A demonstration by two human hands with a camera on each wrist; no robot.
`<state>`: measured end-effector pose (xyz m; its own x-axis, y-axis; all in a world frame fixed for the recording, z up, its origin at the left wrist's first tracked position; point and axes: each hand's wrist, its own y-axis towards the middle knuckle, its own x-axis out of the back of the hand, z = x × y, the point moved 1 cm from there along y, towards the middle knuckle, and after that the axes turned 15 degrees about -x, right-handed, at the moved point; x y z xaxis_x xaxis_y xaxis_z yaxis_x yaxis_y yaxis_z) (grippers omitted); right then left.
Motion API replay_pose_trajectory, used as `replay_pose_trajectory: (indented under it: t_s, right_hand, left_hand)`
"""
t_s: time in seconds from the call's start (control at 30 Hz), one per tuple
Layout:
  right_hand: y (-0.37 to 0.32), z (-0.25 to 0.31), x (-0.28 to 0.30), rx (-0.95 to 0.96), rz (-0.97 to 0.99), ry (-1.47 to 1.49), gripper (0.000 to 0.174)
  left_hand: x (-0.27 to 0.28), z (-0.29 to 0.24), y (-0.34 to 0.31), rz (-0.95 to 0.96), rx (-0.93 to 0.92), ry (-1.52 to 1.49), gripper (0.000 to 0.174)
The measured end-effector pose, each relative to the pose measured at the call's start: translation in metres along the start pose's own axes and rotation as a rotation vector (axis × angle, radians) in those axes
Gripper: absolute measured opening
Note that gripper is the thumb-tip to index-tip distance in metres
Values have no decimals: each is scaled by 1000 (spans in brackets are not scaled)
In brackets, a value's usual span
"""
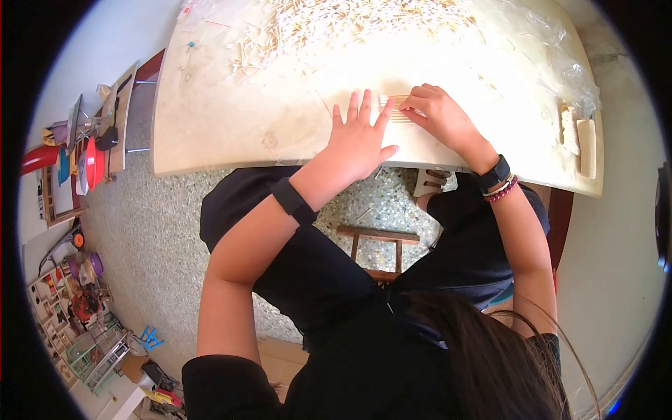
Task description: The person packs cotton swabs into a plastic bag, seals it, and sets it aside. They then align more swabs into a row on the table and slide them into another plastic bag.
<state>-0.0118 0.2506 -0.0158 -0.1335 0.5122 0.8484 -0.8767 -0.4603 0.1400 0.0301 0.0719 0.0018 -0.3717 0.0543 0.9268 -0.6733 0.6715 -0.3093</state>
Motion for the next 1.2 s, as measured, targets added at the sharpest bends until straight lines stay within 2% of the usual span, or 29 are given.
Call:
replay_pose_trajectory:
  t_s: [0.33, 0.4, 0.53, 0.6, 0.67, 0.87, 1.03, 1.1, 1.13, 1.2]
  right_hand:
    - [1, 2, -1, -6, -26, -29, 11]
    - [0, 3, 6, -73, -107, -61, 19]
    - [-5, -2, 13, -130, -137, -184, 32]
    - [-10, -9, 13, -157, -67, -212, 41]
    - [-13, -12, 12, -156, -55, -226, 41]
    - [-17, -14, 11, -156, 21, -249, 41]
    - [-18, -12, 15, -169, 48, -257, 42]
    - [-20, -14, 13, -201, -1, -357, 52]
    - [-23, -16, 10, -202, -2, -357, 52]
    - [-29, -20, 0, -199, -39, -491, 72]
  left_hand:
    - [-13, 1, 5, -61, -49, 44, 72]
    - [-14, 0, 5, -42, -46, 49, 72]
    - [-18, 0, 6, -122, -43, 48, 72]
    - [-19, 1, 9, -161, -40, 55, 72]
    - [-16, 5, 14, -232, -25, 112, 71]
    - [-12, 23, 23, -172, -69, 88, 65]
    - [-4, 18, 15, -151, -53, 101, 65]
    - [-5, 18, 14, -149, -31, 128, 67]
    - [-7, 20, 14, -159, 13, 145, 70]
    - [-16, 22, 14, -170, 60, 163, 74]
